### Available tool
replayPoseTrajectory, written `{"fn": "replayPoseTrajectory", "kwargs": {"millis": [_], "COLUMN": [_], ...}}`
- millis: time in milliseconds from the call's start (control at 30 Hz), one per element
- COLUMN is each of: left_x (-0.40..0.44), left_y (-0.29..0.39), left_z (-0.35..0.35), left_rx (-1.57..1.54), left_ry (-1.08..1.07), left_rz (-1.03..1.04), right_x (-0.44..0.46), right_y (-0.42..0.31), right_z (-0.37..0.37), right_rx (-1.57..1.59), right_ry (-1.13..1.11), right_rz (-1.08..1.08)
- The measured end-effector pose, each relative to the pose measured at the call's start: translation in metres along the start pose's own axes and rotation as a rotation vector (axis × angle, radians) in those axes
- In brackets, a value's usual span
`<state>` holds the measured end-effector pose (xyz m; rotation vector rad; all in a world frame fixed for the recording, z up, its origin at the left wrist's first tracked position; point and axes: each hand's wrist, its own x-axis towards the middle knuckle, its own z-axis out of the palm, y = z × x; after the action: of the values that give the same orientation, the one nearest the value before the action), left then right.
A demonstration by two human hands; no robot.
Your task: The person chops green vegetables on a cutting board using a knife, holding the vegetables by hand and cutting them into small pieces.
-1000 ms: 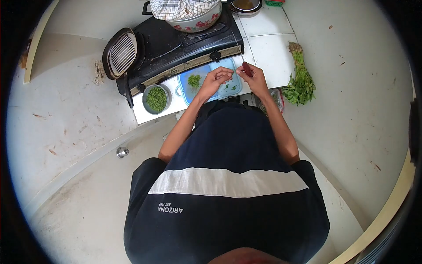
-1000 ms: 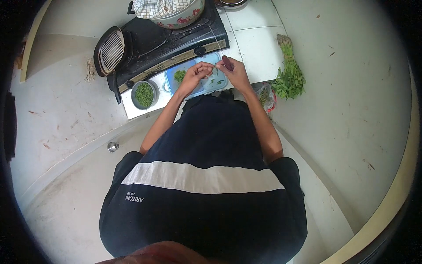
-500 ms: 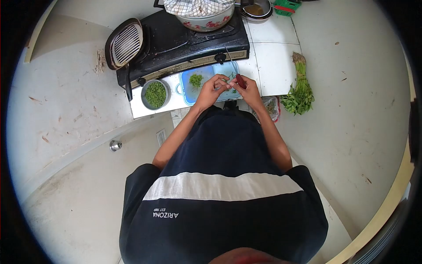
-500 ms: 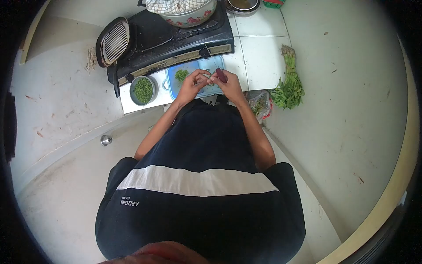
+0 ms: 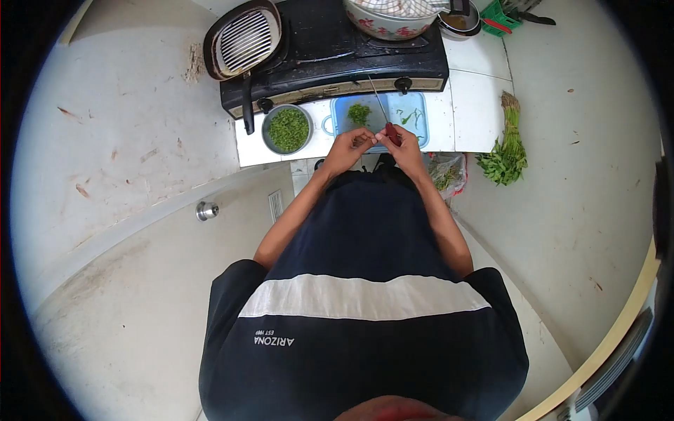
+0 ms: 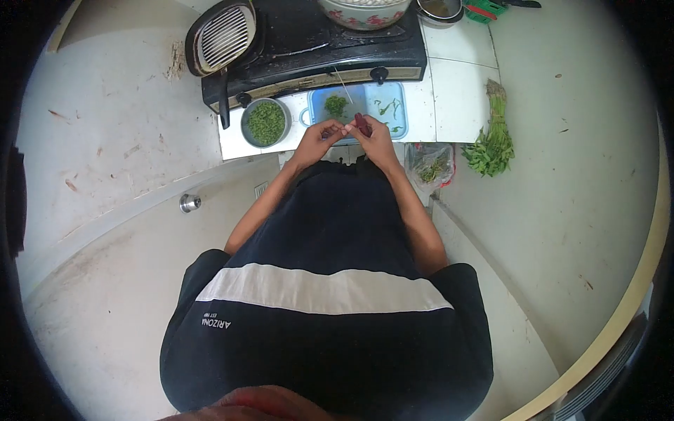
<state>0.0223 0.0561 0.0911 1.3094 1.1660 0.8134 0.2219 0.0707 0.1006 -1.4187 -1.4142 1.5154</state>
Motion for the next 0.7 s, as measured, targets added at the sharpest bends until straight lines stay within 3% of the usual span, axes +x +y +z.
{"fn": "replayPoseTrajectory", "kwargs": {"millis": [233, 400, 567, 700], "left_x": [-0.034, -0.038, -0.021, -0.001], "left_y": [-0.046, -0.058, -0.075, -0.093], "left_z": [-0.045, -0.062, -0.067, -0.063], "left_rx": [0.071, 0.074, 0.156, 0.149], "left_ry": [0.117, 0.133, 0.223, 0.175], "left_rz": [-0.099, -0.134, 0.034, 0.078], "right_x": [-0.021, -0.056, -0.077, -0.083], "right_y": [0.029, 0.05, 0.064, 0.067], "right_z": [0.044, 0.058, 0.088, 0.106], "right_rx": [-0.043, -0.174, -0.259, -0.371], "right_ry": [0.178, 0.244, 0.259, 0.251], "right_rz": [0.055, 0.209, 0.224, 0.214]}}
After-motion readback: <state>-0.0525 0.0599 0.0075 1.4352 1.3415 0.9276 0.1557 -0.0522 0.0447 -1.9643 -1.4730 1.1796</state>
